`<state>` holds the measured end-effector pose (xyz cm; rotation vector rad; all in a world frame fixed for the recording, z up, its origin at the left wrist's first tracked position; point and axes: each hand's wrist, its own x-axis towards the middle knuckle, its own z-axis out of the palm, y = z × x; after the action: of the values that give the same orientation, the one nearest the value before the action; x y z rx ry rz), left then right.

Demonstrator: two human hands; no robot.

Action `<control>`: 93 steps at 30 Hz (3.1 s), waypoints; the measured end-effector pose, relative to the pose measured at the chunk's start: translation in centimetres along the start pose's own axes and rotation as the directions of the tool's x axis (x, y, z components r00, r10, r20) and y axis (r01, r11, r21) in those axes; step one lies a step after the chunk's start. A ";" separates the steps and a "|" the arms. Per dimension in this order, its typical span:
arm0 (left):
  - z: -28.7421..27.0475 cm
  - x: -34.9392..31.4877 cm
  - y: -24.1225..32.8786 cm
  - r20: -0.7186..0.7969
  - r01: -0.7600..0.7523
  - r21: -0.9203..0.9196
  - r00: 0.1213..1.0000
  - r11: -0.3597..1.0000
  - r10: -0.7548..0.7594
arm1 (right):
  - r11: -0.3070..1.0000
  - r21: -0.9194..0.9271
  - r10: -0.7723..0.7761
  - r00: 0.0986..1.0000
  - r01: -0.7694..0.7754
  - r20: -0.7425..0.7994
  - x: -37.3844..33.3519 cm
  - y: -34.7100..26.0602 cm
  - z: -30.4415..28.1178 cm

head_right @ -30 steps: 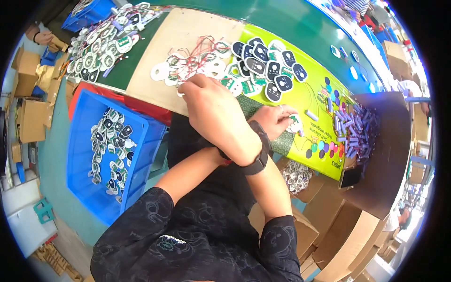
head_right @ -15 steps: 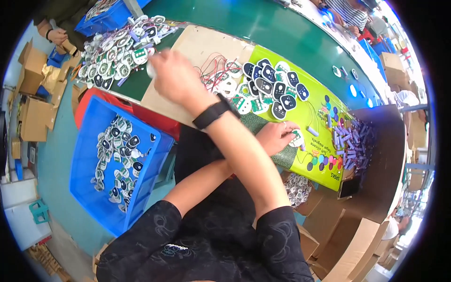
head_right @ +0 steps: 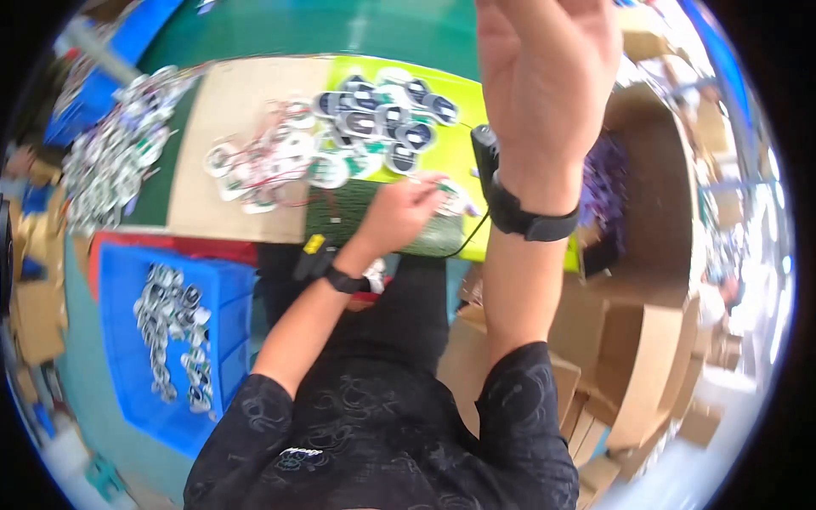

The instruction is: The person picks up a circuit board and a battery, connects the battery wires to the board, and places the assembled unit onto a conveyor belt, repeating the process multiple times.

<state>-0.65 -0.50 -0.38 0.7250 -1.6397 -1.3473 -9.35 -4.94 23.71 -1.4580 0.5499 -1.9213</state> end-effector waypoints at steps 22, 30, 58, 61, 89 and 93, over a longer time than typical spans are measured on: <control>0.8 0.2 1.2 0.165 0.307 -0.251 0.948 0.918 -0.272 | 0.195 -0.911 0.259 0.914 -0.365 -0.311 -21.9 -1.6 -17.5; 1.2 0.0 0.7 0.117 0.286 -0.318 0.958 0.904 -0.262 | -0.142 -0.915 0.164 0.902 -0.379 -0.399 -16.7 6.1 -15.5; 0.8 0.8 0.7 0.052 0.234 -0.546 0.968 0.804 -0.247 | 0.127 -0.989 -0.012 0.997 -0.071 -0.073 -15.1 2.0 -15.2; 0.7 0.6 -0.3 0.077 0.226 -0.515 0.973 0.827 -0.218 | 0.584 -0.744 0.137 0.943 -0.324 -0.303 -14.7 1.6 -14.9; 0.5 0.3 0.0 -0.027 0.159 -0.499 0.980 0.852 -0.199 | 0.314 -0.861 0.440 0.865 -0.401 -0.242 -17.2 2.1 -9.4; 0.2 0.5 0.2 0.018 0.194 -0.587 0.974 0.786 -0.227 | 0.314 -0.864 0.305 0.903 -0.395 -0.302 -17.5 2.8 -10.4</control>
<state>-1.02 -0.80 -0.08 0.5653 -1.0148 -1.8585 -15.66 5.06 6.89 -1.6249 2.0646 -1.2675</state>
